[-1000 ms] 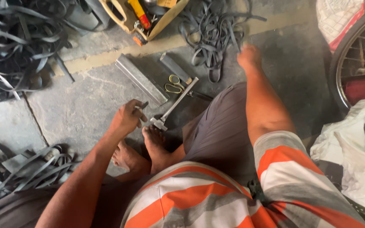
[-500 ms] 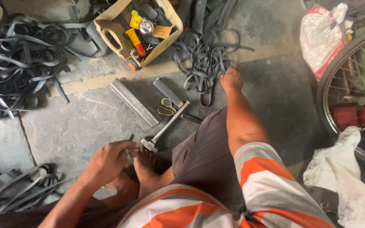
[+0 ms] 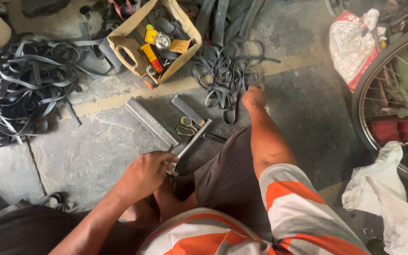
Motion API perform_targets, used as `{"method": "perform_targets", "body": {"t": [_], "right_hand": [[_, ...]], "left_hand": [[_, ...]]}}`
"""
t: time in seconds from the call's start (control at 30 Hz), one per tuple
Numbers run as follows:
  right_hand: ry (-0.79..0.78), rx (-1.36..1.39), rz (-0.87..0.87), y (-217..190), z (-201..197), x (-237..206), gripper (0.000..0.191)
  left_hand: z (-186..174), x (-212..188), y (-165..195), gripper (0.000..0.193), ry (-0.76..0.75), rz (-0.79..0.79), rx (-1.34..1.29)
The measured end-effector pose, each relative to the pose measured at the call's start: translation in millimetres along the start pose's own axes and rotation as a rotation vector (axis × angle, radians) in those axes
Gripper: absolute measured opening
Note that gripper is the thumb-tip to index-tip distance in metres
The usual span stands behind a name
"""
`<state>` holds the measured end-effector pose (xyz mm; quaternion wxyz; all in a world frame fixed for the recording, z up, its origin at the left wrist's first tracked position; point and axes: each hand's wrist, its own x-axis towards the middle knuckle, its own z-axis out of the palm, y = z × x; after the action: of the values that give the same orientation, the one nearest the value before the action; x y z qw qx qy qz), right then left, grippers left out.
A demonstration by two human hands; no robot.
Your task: The person sits on the floor and repairs bicycle inner tubes by cutting rubber patches, applying glue, and pressing them onto the tubes. They use a hammer to flatten the patches and a small tube of adhesive to bond the patches to the tubes.
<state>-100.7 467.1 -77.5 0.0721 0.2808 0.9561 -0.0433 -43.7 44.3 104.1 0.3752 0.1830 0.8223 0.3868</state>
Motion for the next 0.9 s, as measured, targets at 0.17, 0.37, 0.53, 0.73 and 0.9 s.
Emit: {"method": "perform_targets", "body": {"t": [0.17, 0.37, 0.53, 0.73, 0.9], "right_hand": [[0.208, 0.168, 0.046, -10, -10, -4, 0.040], [0.112, 0.139, -0.044, -42, -34, -45, 0.029], [-0.058, 0.524, -0.381, -78, -37, -112, 0.015], [-0.212, 0.637, -0.607, -102, -54, -180, 0.020], [-0.248, 0.547, -0.676, -109, -74, -198, 0.018]], "left_hand": [[-1, 10, 12, 0.026, -0.065, 0.021, 0.034], [10, 29, 9, 0.030, -0.123, -0.075, -0.128], [23, 53, -1, 0.031, 0.204, 0.235, 0.189], [25, 71, -7, 0.048, 0.191, 0.243, 0.308], [38, 72, -17, 0.020, 0.142, 0.157, 0.400]]}}
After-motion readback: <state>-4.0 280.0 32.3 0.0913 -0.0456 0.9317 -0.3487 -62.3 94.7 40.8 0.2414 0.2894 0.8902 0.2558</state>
